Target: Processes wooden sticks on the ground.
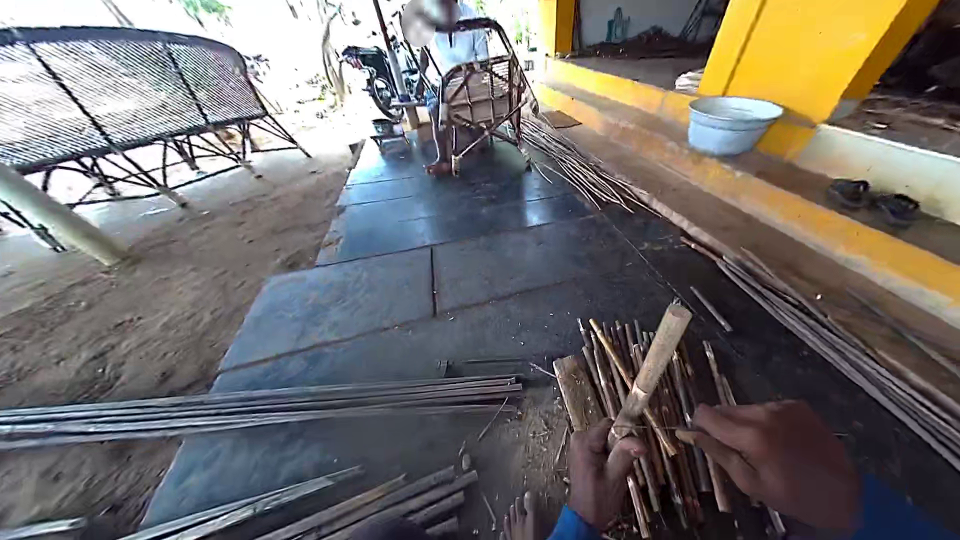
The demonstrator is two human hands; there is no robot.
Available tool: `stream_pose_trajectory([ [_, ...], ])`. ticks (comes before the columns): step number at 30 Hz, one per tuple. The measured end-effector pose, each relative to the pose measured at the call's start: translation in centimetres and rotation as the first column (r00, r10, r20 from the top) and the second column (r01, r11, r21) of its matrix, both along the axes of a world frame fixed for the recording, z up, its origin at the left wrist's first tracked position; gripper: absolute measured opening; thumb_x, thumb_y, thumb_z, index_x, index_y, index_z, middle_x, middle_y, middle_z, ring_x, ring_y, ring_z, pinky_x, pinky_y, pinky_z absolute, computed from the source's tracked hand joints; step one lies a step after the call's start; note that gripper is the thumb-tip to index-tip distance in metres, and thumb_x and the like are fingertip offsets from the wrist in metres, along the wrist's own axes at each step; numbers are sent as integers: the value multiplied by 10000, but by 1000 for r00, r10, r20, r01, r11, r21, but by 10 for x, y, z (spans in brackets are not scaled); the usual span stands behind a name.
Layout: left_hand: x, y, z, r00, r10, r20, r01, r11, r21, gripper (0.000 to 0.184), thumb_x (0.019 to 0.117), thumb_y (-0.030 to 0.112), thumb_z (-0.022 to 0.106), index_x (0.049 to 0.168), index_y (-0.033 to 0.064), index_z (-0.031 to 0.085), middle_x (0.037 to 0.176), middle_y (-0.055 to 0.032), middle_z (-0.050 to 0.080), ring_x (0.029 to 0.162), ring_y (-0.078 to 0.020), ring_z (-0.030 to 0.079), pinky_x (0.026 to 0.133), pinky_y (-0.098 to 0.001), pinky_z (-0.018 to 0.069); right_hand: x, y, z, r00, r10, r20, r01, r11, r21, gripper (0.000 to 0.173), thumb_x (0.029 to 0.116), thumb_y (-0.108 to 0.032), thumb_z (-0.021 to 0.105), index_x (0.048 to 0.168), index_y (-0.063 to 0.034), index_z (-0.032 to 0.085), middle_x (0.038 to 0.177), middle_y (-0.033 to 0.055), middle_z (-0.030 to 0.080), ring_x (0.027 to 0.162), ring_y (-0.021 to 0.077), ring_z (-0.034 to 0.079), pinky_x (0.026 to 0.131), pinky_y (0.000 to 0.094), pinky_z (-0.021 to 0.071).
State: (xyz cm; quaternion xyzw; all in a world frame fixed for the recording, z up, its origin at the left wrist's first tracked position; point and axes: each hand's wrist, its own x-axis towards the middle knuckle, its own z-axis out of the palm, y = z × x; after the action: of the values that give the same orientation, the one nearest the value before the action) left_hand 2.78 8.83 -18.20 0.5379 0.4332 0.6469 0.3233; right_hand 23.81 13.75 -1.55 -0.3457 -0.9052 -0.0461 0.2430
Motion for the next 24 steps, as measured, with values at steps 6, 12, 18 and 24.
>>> stream_pose_trajectory([
  [6, 12, -13, 9, 993, 86, -84, -86, 996, -1, 504, 835, 569, 774, 871, 73, 691, 634, 28, 633, 504, -42, 574, 475, -251, 525, 10, -16, -12, 1000, 1, 0, -1, 995, -99, 421, 1050, -499, 475, 857, -167, 650, 592, 5, 578, 463, 189, 588, 384, 429, 475],
  [12, 14, -8, 5, 992, 69, -109, -64, 997, 46, 523, 926, 609, 648, 840, 96, 709, 598, 24, 626, 465, -63, 574, 441, -276, 527, 13, -14, -14, 994, -37, -100, 27, 994, -102, 431, 1065, -504, 463, 876, -159, 639, 586, -16, 560, 471, 141, 574, 397, 362, 469],
  [18, 10, -3, 2, 988, -35, -149, 41, 998, 37, 658, 959, 706, 479, 934, 96, 722, 602, 28, 607, 458, -59, 534, 431, -279, 486, 16, -12, 3, 972, -56, -230, 22, 989, -147, 363, 1060, -481, 502, 895, -185, 634, 595, -67, 542, 475, 77, 534, 407, 304, 468],
  [24, 9, 7, 6, 995, 48, -91, -35, 990, 136, 496, 841, 612, 751, 841, 123, 664, 602, 48, 602, 470, -30, 538, 439, -226, 491, 13, -7, 14, 940, -63, -336, -4, 981, -193, 326, 1059, -443, 536, 910, -171, 635, 623, -66, 560, 502, 51, 546, 439, 262, 503],
])
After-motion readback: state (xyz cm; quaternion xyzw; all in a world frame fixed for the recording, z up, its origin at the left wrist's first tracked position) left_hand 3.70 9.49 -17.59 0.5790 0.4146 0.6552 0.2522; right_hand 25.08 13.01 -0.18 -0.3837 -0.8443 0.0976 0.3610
